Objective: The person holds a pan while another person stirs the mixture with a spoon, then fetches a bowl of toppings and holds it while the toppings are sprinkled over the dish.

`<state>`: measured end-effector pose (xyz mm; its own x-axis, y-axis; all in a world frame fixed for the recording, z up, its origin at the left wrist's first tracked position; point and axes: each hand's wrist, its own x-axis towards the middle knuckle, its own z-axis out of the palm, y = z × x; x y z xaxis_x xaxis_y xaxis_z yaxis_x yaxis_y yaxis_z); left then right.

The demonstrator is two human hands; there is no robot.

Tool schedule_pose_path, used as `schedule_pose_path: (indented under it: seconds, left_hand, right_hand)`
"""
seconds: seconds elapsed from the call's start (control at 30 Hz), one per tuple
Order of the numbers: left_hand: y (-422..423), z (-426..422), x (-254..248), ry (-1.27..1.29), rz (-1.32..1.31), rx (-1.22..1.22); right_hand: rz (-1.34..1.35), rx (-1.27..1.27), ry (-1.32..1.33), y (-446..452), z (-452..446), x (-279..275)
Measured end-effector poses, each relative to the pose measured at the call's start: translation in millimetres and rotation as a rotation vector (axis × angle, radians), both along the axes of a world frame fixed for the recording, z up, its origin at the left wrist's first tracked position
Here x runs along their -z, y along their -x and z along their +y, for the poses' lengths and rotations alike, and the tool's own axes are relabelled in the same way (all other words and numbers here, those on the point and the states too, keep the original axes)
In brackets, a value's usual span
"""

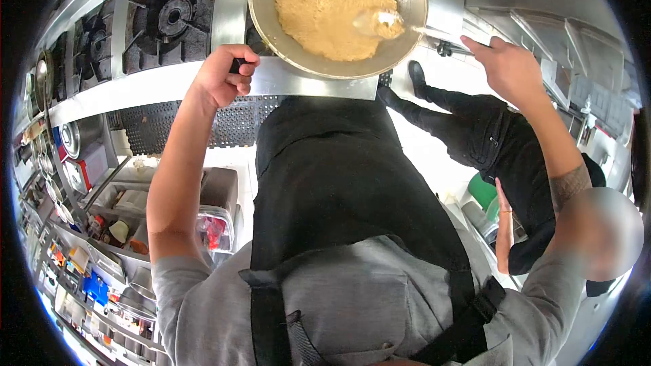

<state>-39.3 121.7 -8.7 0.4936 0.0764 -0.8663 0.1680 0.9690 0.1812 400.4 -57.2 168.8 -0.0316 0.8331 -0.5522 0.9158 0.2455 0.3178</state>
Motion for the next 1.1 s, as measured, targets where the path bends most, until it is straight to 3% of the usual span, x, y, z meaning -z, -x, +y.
schedule_pose_path:
  seconds: [0.13, 0.23, 0.33, 0.53, 0.67, 0.73, 0.87, 1.03, 1.1]
  left_hand:
    - [0, 7, -2, -0.076, 0.067, 0.039]
    - [-1, 8, -4, -0.083, 0.095, 0.034]
    - [-1, 10, -4, -0.097, 0.095, 0.042]
    - [1, 12, -4, -0.124, 0.093, 0.068]
    - [1, 12, -3, -0.128, 0.072, 0.090]
    - [1, 11, -4, -0.156, 0.068, 0.090]
    - [2, 3, -5, -0.165, 0.039, 0.110]
    - [0, -1, -6, -0.159, 0.050, 0.073]
    - [0, -1, -3, -0.149, 0.045, 0.065]
  right_hand:
    - [0.306, 0.039, -0.128, 20, -18, 31]
    - [0.316, 0.060, -0.024, 44, -21, 68]
    - [0.313, 0.092, -0.013, 10, -33, 92]
    - [-0.023, 0.167, 0.004, -58, -23, 31]
    - [0.173, 0.275, -0.190, -54, -32, 27]
    - [0.469, 0.426, -0.312, -40, -34, 48]
    - [0.434, 0.451, -0.257, 16, 1, 83]
    - [0.274, 0.140, -0.424, 49, 65, 133]
    - [0.214, 0.197, -0.327, 41, 85, 135]
